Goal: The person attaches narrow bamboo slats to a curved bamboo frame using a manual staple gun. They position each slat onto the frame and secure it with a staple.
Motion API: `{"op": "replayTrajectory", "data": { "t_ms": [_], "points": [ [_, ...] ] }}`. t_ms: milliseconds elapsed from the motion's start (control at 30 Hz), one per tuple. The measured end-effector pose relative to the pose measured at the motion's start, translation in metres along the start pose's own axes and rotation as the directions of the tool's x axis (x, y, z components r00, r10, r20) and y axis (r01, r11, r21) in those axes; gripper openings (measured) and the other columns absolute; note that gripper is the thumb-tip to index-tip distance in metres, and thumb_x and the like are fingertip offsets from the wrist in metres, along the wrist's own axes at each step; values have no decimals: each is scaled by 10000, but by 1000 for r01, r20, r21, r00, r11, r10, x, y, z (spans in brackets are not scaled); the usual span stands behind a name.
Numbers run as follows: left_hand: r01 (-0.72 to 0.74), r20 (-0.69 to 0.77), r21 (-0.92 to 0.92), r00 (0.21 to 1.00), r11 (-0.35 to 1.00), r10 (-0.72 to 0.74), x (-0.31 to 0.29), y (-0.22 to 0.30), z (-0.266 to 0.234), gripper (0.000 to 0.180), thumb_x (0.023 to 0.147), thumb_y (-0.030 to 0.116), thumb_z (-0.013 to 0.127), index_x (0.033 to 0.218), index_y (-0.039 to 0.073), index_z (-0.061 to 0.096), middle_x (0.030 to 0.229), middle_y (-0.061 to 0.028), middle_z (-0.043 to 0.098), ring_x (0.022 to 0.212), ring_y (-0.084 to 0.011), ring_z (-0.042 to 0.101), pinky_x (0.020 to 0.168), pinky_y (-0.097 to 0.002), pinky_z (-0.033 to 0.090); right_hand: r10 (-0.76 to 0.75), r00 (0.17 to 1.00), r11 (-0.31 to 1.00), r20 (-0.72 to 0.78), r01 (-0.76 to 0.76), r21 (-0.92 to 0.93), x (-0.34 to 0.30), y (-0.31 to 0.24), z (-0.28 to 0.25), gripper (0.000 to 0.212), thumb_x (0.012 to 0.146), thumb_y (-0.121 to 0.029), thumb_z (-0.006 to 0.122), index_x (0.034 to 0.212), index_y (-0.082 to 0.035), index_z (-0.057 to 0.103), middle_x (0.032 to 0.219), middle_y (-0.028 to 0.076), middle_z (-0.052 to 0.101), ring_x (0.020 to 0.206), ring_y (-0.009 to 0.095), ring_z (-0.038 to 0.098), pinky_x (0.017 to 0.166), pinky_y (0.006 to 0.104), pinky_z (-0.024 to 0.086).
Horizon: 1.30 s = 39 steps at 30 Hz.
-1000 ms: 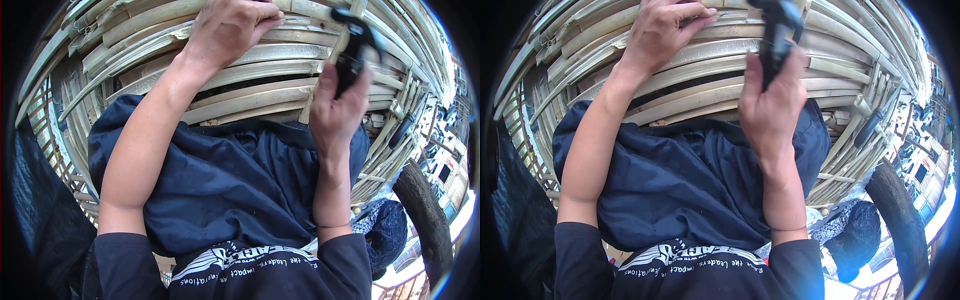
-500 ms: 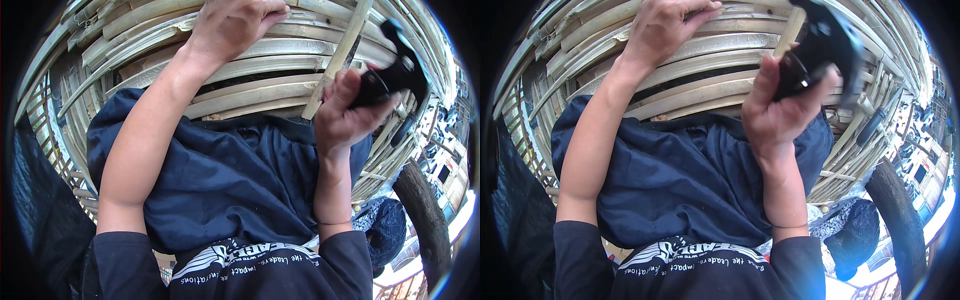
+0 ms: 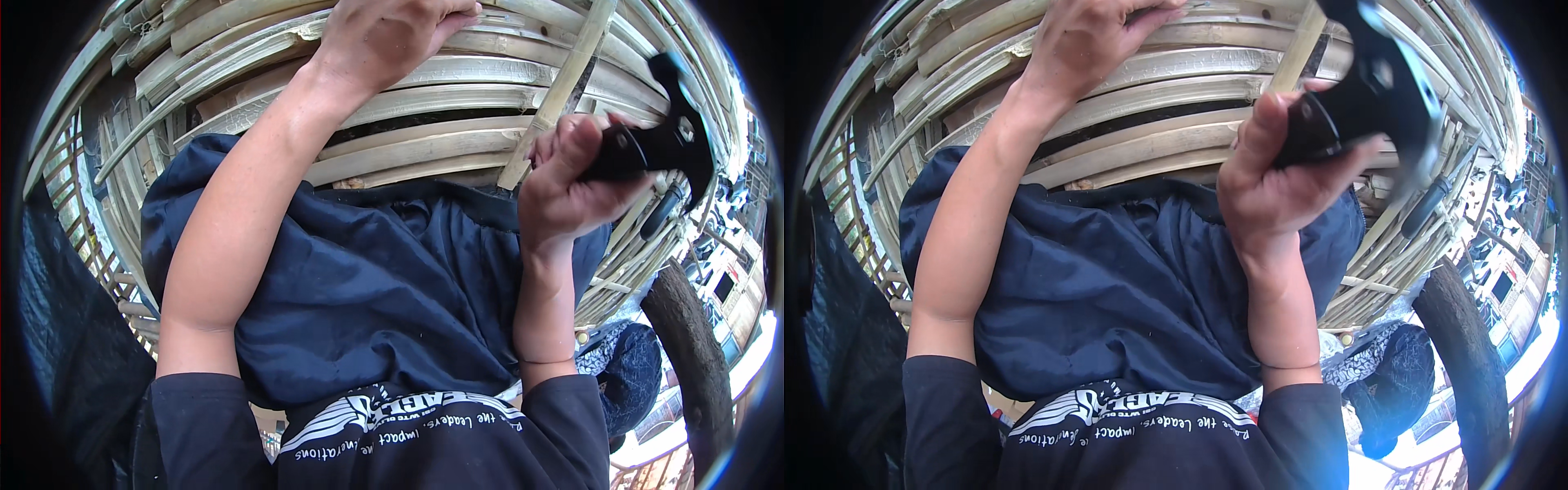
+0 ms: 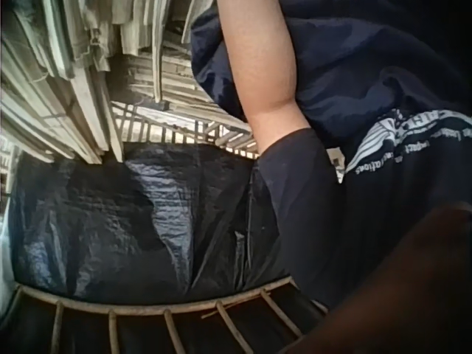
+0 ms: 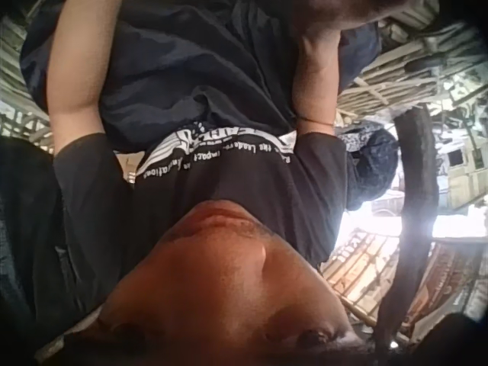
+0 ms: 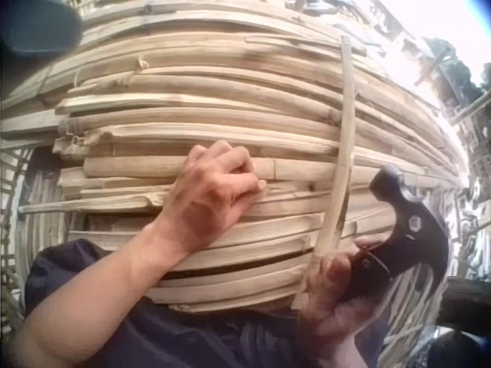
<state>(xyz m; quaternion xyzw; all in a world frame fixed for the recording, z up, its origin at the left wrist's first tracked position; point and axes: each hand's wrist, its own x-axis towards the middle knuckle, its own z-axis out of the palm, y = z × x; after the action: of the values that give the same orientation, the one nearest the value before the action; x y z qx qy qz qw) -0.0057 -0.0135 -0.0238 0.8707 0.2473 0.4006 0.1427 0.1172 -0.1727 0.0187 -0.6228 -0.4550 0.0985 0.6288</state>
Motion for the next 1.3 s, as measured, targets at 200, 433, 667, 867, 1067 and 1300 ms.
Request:
{"op": "replayTrajectory", "data": {
  "t_ms": [200,433,667,867,1067,1300],
  "points": [
    [-12,18,-8,1000,1000,12,0,5,-4,101,820,159,806,792,94,734,875,-2,650,882,-184,596,797,-361,426,31,993,996,110,-22,-84,0,2,-15,296,1036,-233,654,1195,-24,518,766,62,604,594,131,587,537,310,488],
    [16,32,6,999,1000,-16,2,3,-3,112,833,154,793,777,88,721,837,-9,636,873,-193,593,797,-366,423,181,982,972,58,-170,-164,1,-3,-16,310,996,-228,707,1134,-21,521,712,96,596,580,251,634,582,375,500],
    [39,36,-5,999,999,-39,-2,8,-7,111,836,157,785,774,87,724,848,-13,642,878,-202,599,803,-371,423,55,993,954,109,-20,-298,1,2,-20,334,995,-204,709,1196,-12,524,777,98,641,573,187,598,571,342,487],
    [10,20,7,1000,1000,-11,-2,4,-4,105,851,145,779,782,87,727,854,-14,642,871,-198,596,801,-360,421,0,958,841,288,156,-518,6,9,-18,326,1038,-290,654,1150,-30,492,725,37,566,585,107,559,523,245,474],
    [-12,-38,-17,999,1000,12,-1,2,-2,101,853,139,778,788,80,729,846,-21,635,866,-202,594,800,-363,421,46,885,714,464,296,-635,9,9,-13,390,1011,-182,685,1257,-23,428,740,55,620,614,106,616,536,248,498],
    [15,11,-22,1000,1000,-15,-1,4,-3,112,846,151,778,779,77,726,846,-23,635,868,-213,590,801,-375,418,137,903,779,408,156,-607,14,1,-16,312,987,-182,722,1173,0,549,710,70,607,591,133,611,569,326,507]
  ]
}}
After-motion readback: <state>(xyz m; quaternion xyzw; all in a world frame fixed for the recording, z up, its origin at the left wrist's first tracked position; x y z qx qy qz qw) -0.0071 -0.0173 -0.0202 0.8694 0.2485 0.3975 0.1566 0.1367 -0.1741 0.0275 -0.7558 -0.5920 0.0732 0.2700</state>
